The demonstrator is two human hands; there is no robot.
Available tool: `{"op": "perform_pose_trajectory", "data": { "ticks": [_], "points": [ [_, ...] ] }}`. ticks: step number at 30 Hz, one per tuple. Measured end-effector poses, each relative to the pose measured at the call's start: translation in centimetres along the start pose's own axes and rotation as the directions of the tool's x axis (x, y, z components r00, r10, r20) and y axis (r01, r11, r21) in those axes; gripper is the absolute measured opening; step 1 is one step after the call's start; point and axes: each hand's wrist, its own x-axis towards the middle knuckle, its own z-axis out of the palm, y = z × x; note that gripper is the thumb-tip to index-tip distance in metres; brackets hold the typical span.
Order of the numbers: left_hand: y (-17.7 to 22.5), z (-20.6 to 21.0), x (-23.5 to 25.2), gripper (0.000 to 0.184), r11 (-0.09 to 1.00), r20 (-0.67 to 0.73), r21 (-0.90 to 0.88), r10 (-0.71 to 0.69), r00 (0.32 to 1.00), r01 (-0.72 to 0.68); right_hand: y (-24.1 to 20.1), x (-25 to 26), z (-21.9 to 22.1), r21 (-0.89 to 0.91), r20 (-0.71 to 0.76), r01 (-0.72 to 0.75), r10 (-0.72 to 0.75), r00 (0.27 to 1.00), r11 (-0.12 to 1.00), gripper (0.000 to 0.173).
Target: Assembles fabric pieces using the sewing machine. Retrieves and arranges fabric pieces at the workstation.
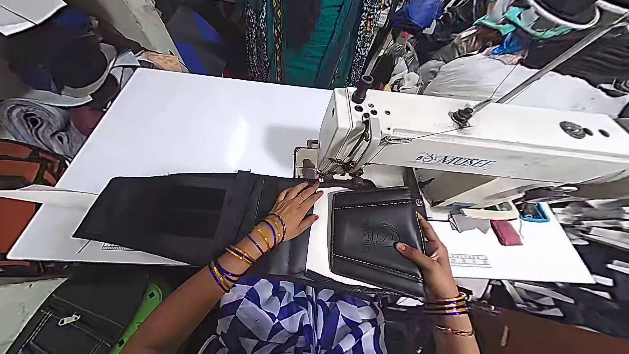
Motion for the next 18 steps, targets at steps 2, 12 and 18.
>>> {"op": "perform_pose_trajectory", "data": {
  "ticks": [2,12,18],
  "points": [
    [0.3,0.0,0.2,0.057,0.999,-0.002,0.021,-0.027,1.0,0.027,-0.2,0.2,0.0,-0.018,0.005,-0.005,0.005,1.0,1.0,0.092],
    [0.6,-0.4,1.2,0.055,0.992,-0.022,0.095,-0.079,0.997,0.081,-1.0,1.6,0.1,-0.087,0.017,-0.032,0.034,0.999,0.996,0.087],
    [3.0,-0.7,0.9,0.062,0.985,0.081,0.006,-0.174,0.981,0.174,-1.3,3.3,0.2,-0.164,0.043,-0.059,0.067,0.997,0.985,0.086]
  ]
}}
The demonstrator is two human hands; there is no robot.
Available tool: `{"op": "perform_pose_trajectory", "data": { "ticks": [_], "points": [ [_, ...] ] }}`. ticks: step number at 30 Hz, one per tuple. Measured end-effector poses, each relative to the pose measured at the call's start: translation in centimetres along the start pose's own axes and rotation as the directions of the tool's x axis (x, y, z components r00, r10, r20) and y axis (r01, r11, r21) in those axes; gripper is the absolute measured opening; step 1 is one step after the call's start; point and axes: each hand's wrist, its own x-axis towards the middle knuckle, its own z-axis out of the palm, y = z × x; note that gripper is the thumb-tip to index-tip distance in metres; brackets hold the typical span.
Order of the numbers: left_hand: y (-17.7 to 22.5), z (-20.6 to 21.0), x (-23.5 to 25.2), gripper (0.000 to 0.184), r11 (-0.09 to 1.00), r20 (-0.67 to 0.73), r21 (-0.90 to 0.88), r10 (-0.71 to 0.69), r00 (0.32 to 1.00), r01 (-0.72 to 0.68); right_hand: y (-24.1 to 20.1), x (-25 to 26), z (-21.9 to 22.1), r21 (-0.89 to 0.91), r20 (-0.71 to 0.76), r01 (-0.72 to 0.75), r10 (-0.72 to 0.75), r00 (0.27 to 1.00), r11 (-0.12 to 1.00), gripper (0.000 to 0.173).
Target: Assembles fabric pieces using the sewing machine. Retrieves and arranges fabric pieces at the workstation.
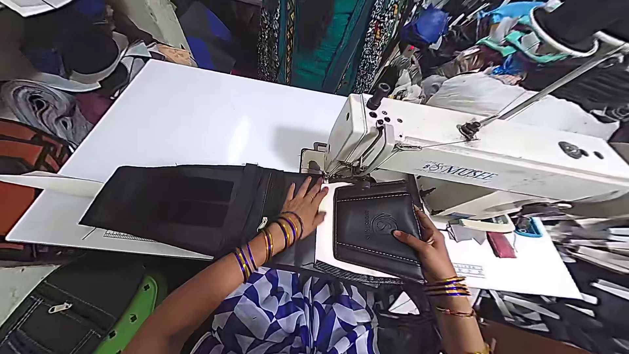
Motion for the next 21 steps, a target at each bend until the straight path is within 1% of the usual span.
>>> {"op": "perform_pose_trajectory", "data": {
  "ticks": [1,2,3,4,5,6,7,9,10,13,17,19,20,21],
  "points": [
    [1.2,0.3,-0.9,0.071,0.999,0.027,-0.047,-0.012,1.0,0.013,-0.1,0.3,-0.3,-0.069,0.017,0.024,-0.022,1.0,0.997,0.085],
    [2.3,1.0,-1.8,0.083,0.998,0.05,-0.067,-0.013,0.999,0.016,-0.3,0.4,-0.8,-0.191,0.02,0.072,-0.069,0.997,0.979,0.08],
    [3.0,2.1,-2.5,0.093,0.998,0.046,-0.055,-0.008,0.999,0.01,-0.5,0.2,-1.6,-0.355,-0.017,0.126,-0.141,0.99,0.926,0.072],
    [3.2,3.1,-2.9,0.097,0.999,0.014,-0.031,-0.009,1.0,0.009,-0.5,0.2,-2.8,-0.533,-0.079,0.167,-0.245,0.966,0.83,0.061],
    [3.2,3.8,-2.9,0.098,1.0,-0.017,-0.016,-0.011,1.0,0.01,-0.7,0.4,-4.3,-0.684,-0.14,0.153,-0.334,0.932,0.713,0.055],
    [3.2,4.1,-2.9,0.097,1.0,-0.031,-0.004,-0.016,0.999,0.016,-0.7,0.6,-5.7,-0.782,-0.195,0.094,-0.385,0.902,0.616,0.052],
    [3.2,4.2,-2.9,0.096,1.0,-0.024,0.002,-0.022,0.999,0.022,-0.1,1.0,-6.7,-0.834,-0.242,0.025,-0.405,0.882,0.552,0.046],
    [3.1,4.2,-2.8,0.095,1.0,-0.056,0.01,-0.018,0.998,0.018,1.9,2.2,-7.1,-0.892,-0.269,-0.041,-0.457,0.848,0.451,0.037],
    [3.1,4.3,-2.7,0.095,1.0,-0.08,0.012,-0.011,0.997,0.012,2.4,2.5,-6.8,-0.904,-0.275,-0.058,-0.473,0.837,0.423,0.034],
    [3.2,4.7,-3.5,0.096,1.0,-0.09,0.023,-0.011,0.996,0.013,3.0,2.5,-6.1,-0.902,-0.281,-0.065,-0.467,0.838,0.426,0.033],
    [3.7,5.7,-4.6,0.098,0.999,-0.141,0.046,0.006,0.99,0.001,2.4,2.9,-7.2,-0.918,-0.232,-0.036,-0.46,0.857,0.395,0.03],
    [3.9,6.1,-4.8,0.097,0.999,-0.157,0.048,0.006,0.988,0.002,1.0,2.3,-7.7,-0.916,-0.163,0.028,-0.435,0.886,0.4,0.029],
    [3.9,6.1,-4.8,0.096,0.999,-0.177,0.042,0.008,0.984,-0.001,0.0,1.3,-7.4,-0.902,-0.099,0.113,-0.455,0.885,0.417,0.028],
    [3.8,6.1,-4.7,0.094,1.0,-0.207,0.014,0.016,0.978,-0.013,-1.0,-0.1,-6.3,-0.872,-0.012,0.243,-0.514,0.858,0.426,0.028]
  ]
}}
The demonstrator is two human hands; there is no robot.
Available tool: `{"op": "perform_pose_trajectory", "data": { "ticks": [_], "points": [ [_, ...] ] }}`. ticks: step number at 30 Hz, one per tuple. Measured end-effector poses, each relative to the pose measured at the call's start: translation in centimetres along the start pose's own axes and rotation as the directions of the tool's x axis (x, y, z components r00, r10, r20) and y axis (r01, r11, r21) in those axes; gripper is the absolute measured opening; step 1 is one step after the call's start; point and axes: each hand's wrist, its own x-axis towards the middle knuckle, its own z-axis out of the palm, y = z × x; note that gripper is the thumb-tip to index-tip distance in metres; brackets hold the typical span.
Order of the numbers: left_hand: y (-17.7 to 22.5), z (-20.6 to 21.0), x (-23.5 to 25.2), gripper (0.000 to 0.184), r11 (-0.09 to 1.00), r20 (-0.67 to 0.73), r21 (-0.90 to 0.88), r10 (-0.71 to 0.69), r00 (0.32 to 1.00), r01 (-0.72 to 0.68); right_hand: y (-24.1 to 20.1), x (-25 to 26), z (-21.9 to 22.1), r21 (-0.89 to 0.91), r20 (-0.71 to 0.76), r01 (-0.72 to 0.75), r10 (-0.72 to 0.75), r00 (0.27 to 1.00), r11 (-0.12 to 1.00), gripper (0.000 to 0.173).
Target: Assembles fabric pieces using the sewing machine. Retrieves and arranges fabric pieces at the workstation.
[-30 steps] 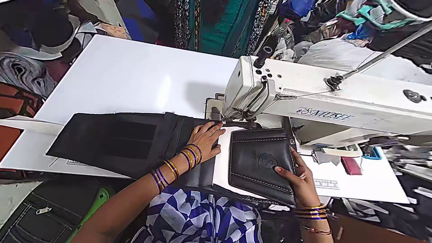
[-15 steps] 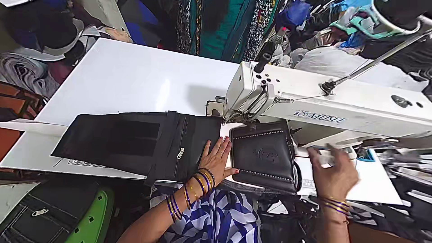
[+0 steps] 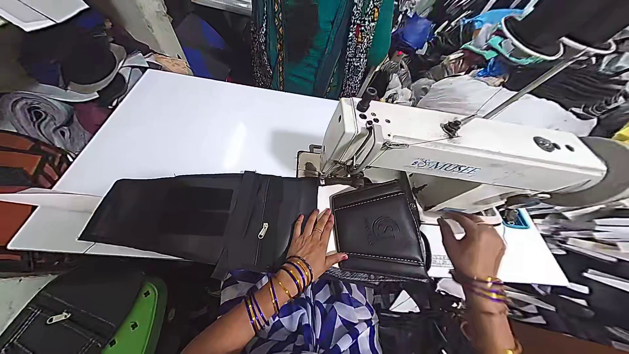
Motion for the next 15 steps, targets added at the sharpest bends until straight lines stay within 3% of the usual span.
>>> {"op": "perform_pose_trajectory", "data": {
  "ticks": [3,5,7,9,12,15],
  "points": [
    [-1.5,-1.8,-0.5,0.072,0.974,0.008,-0.207,0.095,0.995,-0.092,-7.7,-4.7,0.2,0.348,0.015,0.358,-0.387,0.922,0.866,0.03],
    [-3.4,-3.5,-2.0,0.053,0.931,0.084,-0.274,0.272,0.959,-0.24,-11.5,-8.1,2.6,0.401,0.047,0.483,-0.544,0.837,0.778,0.03],
    [-5.0,-4.1,-3.8,0.043,0.905,0.14,-0.167,0.414,0.899,-0.39,-12.2,-10.1,5.3,0.317,0.032,0.516,-0.553,0.832,0.796,0.03],
    [-6.3,-3.2,-4.6,0.035,0.862,0.047,-0.006,0.507,0.861,-0.507,-11.8,-10.3,6.4,0.283,0.03,0.493,-0.521,0.853,0.823,0.033],
    [-7.7,-2.3,-3.8,0.043,0.829,-0.016,0.017,0.559,0.829,-0.559,-11.5,-9.1,6.9,0.274,0.052,0.476,-0.508,0.86,0.835,0.037],
    [-7.8,-2.9,-2.6,0.056,0.838,0.061,-0.014,0.546,0.836,-0.546,-11.1,-7.4,7.3,0.276,0.054,0.494,-0.527,0.848,0.824,0.035]
  ]
}}
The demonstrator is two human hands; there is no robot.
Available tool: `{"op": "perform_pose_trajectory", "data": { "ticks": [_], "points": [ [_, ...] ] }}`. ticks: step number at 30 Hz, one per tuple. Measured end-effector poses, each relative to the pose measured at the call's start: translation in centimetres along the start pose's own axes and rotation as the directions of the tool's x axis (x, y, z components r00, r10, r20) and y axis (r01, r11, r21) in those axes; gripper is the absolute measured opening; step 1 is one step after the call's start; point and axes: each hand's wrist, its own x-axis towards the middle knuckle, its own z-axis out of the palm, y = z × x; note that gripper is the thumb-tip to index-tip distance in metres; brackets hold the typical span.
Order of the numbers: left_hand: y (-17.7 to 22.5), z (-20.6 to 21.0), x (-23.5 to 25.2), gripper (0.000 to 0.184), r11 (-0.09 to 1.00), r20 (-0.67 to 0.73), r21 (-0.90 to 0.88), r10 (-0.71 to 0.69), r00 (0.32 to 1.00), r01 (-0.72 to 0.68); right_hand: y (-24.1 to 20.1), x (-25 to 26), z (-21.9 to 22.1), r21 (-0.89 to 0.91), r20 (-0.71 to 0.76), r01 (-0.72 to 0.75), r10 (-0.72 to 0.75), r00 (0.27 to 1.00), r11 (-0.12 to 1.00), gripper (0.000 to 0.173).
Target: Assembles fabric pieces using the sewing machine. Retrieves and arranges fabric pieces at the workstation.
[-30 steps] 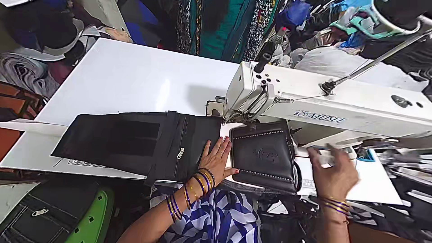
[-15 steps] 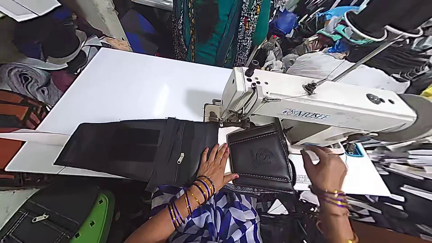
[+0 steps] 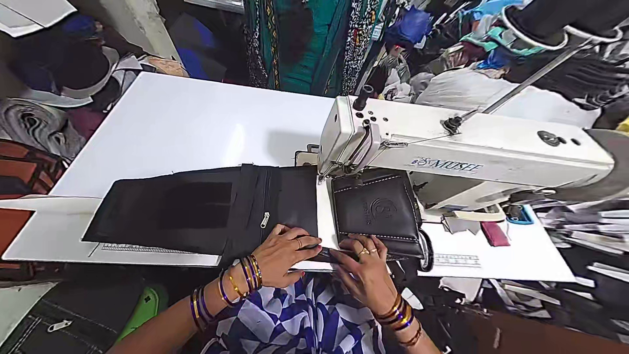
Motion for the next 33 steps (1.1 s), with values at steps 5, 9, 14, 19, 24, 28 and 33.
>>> {"op": "perform_pose_trajectory", "data": {
  "ticks": [5,9,14,19,24,28,33],
  "points": [
    [-1.5,-1.3,1.2,0.074,0.999,0.088,-0.012,-0.038,0.995,0.039,1.5,1.9,0.6,-0.017,0.016,0.026,-0.026,1.0,1.0,0.035],
    [-3.6,-2.2,2.4,0.051,0.999,0.054,-0.023,-0.024,0.998,0.025,2.5,3.7,1.2,-0.04,-0.003,0.03,-0.031,1.0,0.999,0.037],
    [-5.6,-2.6,4.1,0.053,0.998,-0.004,-0.002,-0.067,0.998,0.067,3.4,6.1,1.7,-0.046,0.011,0.007,-0.006,1.0,0.999,0.037],
    [-7.5,-3.8,5.6,0.058,0.995,0.06,-0.005,-0.099,0.993,0.099,4.9,8.1,2.7,-0.02,-0.006,-0.012,0.012,1.0,1.0,0.035],
    [-9.0,-4.2,6.8,0.051,0.994,0.005,0.032,-0.102,0.995,0.102,6.0,9.6,3.6,-0.006,-0.003,-0.032,0.032,0.999,0.999,0.035],
    [-9.9,-4.2,7.3,0.048,0.998,-0.101,0.007,-0.068,0.992,0.069,5.7,10.4,3.1,0.042,0.072,-0.07,0.067,0.995,0.997,0.034],
    [-10.5,-4.3,7.4,0.057,1.0,-0.114,-0.014,-0.016,0.993,0.015,7.4,5.5,-1.5,0.03,-0.273,-0.27,0.268,0.924,0.962,0.018]
  ]
}}
